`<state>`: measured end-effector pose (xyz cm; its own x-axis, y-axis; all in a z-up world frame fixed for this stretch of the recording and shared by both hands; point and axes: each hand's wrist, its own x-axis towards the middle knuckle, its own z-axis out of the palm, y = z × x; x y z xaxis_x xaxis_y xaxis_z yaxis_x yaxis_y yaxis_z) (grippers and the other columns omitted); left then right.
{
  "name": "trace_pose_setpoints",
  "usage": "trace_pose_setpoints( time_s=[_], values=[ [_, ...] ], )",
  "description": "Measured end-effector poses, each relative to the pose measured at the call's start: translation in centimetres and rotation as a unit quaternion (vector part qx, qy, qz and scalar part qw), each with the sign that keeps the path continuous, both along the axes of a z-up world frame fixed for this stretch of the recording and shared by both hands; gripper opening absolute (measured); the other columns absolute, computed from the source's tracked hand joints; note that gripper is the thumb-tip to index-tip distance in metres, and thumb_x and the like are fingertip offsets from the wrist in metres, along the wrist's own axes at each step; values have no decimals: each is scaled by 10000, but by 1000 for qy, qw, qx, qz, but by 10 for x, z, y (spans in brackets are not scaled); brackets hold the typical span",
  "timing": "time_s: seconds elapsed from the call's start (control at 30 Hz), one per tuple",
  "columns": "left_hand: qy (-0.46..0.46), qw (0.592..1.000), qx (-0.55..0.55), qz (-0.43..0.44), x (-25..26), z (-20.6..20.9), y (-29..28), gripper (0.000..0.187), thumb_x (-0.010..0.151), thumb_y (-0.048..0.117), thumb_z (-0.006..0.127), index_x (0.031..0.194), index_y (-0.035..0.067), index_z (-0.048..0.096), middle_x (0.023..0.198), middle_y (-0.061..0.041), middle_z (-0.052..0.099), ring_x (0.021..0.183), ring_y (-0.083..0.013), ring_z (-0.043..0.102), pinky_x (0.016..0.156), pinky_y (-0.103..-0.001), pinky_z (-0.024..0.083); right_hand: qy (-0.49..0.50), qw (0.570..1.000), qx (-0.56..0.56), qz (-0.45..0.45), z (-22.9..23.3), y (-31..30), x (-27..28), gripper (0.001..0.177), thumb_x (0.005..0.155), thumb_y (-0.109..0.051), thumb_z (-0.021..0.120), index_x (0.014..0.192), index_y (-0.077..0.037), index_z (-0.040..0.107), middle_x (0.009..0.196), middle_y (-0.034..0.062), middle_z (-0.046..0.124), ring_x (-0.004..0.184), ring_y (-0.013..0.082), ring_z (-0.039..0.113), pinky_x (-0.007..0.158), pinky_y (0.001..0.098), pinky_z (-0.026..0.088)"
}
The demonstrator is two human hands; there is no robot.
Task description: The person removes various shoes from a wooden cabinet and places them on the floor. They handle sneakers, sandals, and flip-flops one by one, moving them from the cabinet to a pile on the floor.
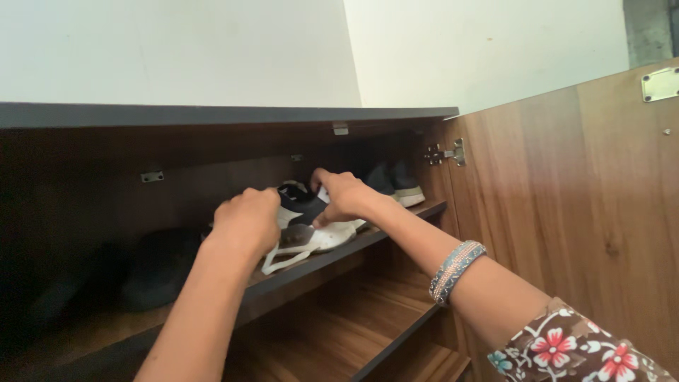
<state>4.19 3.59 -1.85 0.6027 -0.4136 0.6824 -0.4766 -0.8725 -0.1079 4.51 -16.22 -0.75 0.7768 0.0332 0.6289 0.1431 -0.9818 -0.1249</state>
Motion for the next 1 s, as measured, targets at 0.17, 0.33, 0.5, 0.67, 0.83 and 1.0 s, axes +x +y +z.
trace_pose_setpoints(
  time_s=[0.17,0.33,0.5,0.67,0.83,1.0],
  values=[
    [41,999,-2,12,4,-3,-2,341,844,54,691,1185,55,675,1215,-202,688,1160,-360,680,985,-464,552,-44,995,-92,-9,10,10,-23,861,554,-460,975,1243,-93,611,1112,222,686,1074,391,669,913,438,560],
    [61,998,-13,2,8,-9,-9,386,847,53,686,1230,63,643,1236,-178,687,1184,-348,673,988,-462,555,97,995,1,-11,22,16,-46,944,536,-542,901,1292,-80,576,1076,170,746,922,292,803,736,352,661],
    [47,999,-11,-13,9,-14,-18,377,852,41,671,1227,62,634,1230,-198,669,1188,-353,661,969,-473,558,95,995,28,7,17,10,-46,920,590,-569,884,1304,-66,594,1122,174,740,911,255,758,701,345,673],
    [57,998,-14,-17,2,-12,-19,416,823,36,700,1229,53,614,1218,-201,674,1174,-350,675,966,-466,565,112,991,76,-12,14,15,-51,905,565,-455,896,1338,-122,563,1144,125,715,880,272,774,630,387,615],
    [34,999,-27,-32,-8,-18,-16,462,813,18,693,1263,25,591,1208,-220,695,1175,-364,670,960,-470,564,42,991,120,38,5,18,-57,755,547,-325,952,1196,-71,661,1053,144,756,786,242,768,555,345,660],
    [71,997,-22,-31,-26,-19,-20,957,717,137,887,1491,17,337,1217,-233,676,1165,-371,672,955,-452,575,-20,992,119,33,2,10,-75,614,544,-292,959,1054,-68,702,812,102,751,605,210,732,517,331,604]
  ],
)
